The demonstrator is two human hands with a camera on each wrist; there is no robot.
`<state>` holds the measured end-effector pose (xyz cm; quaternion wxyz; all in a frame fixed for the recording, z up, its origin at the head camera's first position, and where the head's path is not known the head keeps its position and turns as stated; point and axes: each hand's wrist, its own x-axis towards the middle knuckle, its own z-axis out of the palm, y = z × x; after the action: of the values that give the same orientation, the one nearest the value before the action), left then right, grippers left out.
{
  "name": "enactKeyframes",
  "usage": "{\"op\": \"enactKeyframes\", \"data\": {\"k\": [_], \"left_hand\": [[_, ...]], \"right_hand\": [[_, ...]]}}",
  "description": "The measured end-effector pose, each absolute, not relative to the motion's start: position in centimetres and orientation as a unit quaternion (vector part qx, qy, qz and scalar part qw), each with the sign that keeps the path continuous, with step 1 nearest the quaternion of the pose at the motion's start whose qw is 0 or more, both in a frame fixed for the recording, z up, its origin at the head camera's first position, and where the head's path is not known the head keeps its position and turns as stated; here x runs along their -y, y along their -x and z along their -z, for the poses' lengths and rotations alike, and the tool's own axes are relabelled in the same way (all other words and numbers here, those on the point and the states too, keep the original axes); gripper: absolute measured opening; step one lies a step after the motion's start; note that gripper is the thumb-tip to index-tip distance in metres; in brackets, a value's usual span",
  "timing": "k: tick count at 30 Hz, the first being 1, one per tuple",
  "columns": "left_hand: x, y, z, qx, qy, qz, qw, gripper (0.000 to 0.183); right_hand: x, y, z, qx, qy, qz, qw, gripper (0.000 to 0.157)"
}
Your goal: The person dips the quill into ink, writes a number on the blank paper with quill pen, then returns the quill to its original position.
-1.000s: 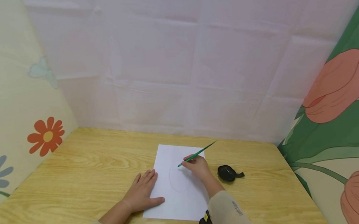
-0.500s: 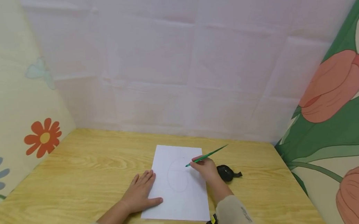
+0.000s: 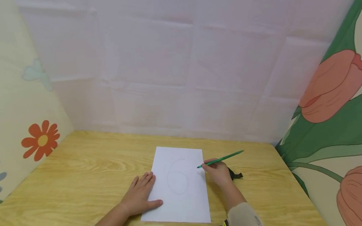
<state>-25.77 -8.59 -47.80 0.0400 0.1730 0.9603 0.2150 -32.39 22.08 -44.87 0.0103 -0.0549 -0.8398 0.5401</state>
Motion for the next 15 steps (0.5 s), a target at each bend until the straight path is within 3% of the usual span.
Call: {"op": "enactKeyframes", "data": {"k": [15], "left_hand": [[8.7,25.8,47.8,-0.959,-0.171,-0.222,0.04,0.102]], "right_hand": [[-25.2,31.4,44.4,0.85,0.058,-0.523,0.032,0.033]]}}
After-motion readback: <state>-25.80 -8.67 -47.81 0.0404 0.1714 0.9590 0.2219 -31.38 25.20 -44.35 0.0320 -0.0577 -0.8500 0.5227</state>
